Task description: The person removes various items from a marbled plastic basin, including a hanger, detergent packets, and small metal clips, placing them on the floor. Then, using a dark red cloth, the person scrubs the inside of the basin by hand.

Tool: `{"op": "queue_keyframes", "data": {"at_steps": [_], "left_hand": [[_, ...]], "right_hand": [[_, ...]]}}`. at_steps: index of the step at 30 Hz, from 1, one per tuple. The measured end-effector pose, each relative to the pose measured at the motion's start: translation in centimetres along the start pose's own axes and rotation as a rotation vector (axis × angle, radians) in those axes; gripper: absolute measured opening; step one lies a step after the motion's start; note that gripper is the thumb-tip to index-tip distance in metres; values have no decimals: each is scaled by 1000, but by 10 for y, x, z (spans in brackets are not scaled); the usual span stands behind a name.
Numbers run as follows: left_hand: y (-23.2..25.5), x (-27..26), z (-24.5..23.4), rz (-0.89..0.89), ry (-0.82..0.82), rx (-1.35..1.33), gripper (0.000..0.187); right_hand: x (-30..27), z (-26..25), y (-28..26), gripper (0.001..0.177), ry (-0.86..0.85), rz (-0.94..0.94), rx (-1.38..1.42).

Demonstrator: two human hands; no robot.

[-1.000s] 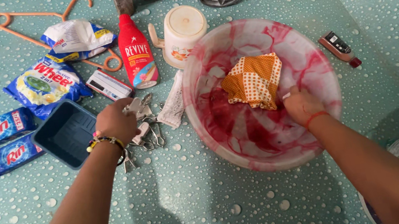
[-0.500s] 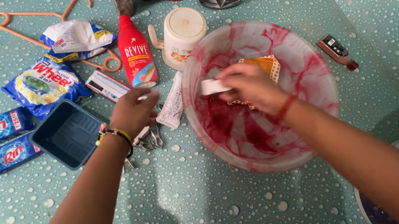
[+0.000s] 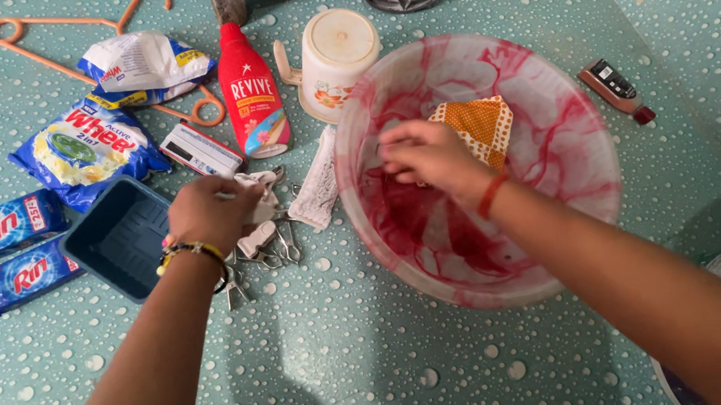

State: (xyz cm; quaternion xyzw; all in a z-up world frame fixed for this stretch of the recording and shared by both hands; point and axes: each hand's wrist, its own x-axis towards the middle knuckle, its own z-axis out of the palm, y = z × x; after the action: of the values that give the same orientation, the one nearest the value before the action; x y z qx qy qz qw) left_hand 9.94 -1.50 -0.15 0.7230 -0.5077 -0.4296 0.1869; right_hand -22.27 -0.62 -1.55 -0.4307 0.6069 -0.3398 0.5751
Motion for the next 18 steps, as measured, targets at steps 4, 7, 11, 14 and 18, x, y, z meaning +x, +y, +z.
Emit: {"op": "queue_keyframes", "data": {"at_steps": [4,7,11,14,18], "left_hand": [[-33,10,-4,-97,47,150,40],[-52,24,7,-35,85,270,41],[-59,37,21,99,90,357,49],[-48,36,26,179,94,379,49],[-23,28,38,294,29,274,42]], "right_hand": [[10,-66,52,21,188,-87,-168],[13,-109,85,20,445,-178,-362],[8,-139,103,28,624,54,-411],[-2,-134,97,49,568,-85,-710],[-20,-89,67,84,422,-270,-1153]]}}
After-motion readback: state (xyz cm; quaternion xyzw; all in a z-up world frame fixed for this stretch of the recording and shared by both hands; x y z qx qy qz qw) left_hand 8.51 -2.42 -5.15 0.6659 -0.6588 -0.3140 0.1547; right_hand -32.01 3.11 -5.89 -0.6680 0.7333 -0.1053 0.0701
